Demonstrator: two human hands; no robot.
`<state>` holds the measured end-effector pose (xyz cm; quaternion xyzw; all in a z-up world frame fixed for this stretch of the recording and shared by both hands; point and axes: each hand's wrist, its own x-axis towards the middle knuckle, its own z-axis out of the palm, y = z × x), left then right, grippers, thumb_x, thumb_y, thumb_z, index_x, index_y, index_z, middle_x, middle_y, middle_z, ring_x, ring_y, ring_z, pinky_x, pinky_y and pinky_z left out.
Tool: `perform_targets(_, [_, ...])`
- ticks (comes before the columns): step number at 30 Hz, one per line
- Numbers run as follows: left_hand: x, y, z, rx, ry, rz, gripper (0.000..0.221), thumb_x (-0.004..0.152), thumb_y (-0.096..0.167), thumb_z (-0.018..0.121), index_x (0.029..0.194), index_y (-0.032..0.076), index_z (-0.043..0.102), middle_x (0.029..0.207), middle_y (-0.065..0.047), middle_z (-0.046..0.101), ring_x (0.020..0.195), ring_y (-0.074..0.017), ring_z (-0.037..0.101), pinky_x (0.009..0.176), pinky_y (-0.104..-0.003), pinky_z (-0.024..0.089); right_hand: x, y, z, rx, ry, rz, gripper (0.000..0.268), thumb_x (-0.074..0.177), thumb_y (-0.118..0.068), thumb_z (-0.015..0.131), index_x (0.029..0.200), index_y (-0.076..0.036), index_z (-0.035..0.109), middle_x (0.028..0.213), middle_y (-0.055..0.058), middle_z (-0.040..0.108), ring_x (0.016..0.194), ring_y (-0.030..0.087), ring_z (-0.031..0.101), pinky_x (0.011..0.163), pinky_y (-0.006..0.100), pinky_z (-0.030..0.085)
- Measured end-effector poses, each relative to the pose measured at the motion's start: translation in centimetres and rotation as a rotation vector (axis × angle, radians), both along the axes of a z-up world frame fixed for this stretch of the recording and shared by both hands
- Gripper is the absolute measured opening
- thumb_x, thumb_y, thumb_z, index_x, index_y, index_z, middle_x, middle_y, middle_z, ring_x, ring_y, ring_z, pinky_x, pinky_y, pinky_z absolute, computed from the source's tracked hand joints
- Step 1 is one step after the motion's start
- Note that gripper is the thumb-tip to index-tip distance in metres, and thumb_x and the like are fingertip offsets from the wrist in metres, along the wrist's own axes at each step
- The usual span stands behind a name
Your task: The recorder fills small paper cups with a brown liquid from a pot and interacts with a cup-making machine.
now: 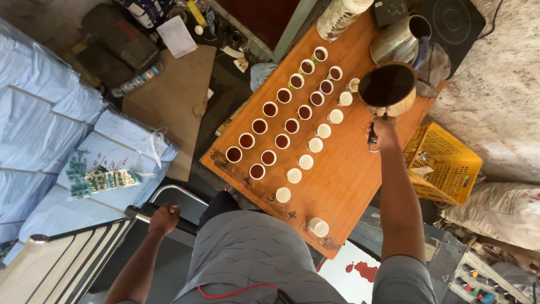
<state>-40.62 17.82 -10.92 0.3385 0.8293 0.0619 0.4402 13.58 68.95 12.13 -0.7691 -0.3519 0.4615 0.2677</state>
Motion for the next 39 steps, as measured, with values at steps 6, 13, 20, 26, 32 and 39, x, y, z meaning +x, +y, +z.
perform_targets(6, [0.1,0.0,0.4,-0.045,0.002,0.011,0.038,0.097,0.036,0.061,0.129,0.017,0.068,0.125,-0.011,0.075,0.118,-0.0321,0.07,0.102,-0.043,0.054,1.4,0.9,-2.0,0.019,0.0,0.031,0.017,0.103,-0.007,0.052,0.089,0.001,0.054,0.071,0.01,0.06,0.055,0.016,0.057,0.046,0.033,0.048])
perform_targets(13, [-0.1,-0.2,0.2,-0.018,0.0,-0.001,0.037,0.096,0.03,0.06,0.13,0.018,0.069,0.125,-0.011,0.075,0.117,-0.0323,0.071,0.102,-0.043,0.054,0.4,0.6,-0.1,-0.012,-0.013,0.002,0.015,0.104,-0.005,0.047,0.091,0.0,0.049,0.071,0.01,0.059,0.055,0.015,0.057,0.046,0.033,0.047])
perform_targets(20, [0.1,-0.1,-0.6,-0.022,-0.019,0.021,0.04,0.095,0.033,0.06,0.132,0.018,0.067,0.129,-0.01,0.073,0.121,-0.0311,0.069,0.104,-0.043,0.053,-0.5,0.3,1.3,-0.031,-0.046,-0.011,0.012,0.104,-0.006,0.05,0.095,0.0,0.052,0.072,0.008,0.059,0.055,0.014,0.057,0.046,0.032,0.047])
perform_targets(26, [0.5,0.2,-0.3,-0.057,-0.023,0.019,0.041,0.096,0.037,0.06,0.133,0.021,0.067,0.128,-0.008,0.074,0.12,-0.0315,0.069,0.103,-0.045,0.053,0.8,0.8,0.1,0.004,-0.007,0.014,0.01,0.103,-0.006,0.051,0.096,0.0,0.053,0.072,0.009,0.059,0.055,0.015,0.057,0.046,0.033,0.047])
perform_targets(32, [0.4,0.2,-0.1,-0.062,-0.015,0.02,0.041,0.094,0.038,0.062,0.131,0.022,0.068,0.126,-0.007,0.075,0.119,-0.0324,0.07,0.101,-0.046,0.054,1.1,1.0,-0.4,0.026,0.001,0.032,0.009,0.103,-0.004,0.051,0.097,0.002,0.054,0.073,0.009,0.06,0.056,0.015,0.057,0.047,0.034,0.047])
perform_targets(39, [0.0,-0.5,-1.4,-0.044,-0.011,-0.003,0.04,0.093,0.036,0.063,0.13,0.021,0.068,0.124,-0.007,0.075,0.118,-0.0317,0.069,0.1,-0.045,0.054,0.8,0.5,0.2,0.014,0.154,-0.011,0.012,0.105,-0.009,0.057,0.099,0.001,0.057,0.072,0.008,0.058,0.056,0.016,0.055,0.047,0.034,0.048])
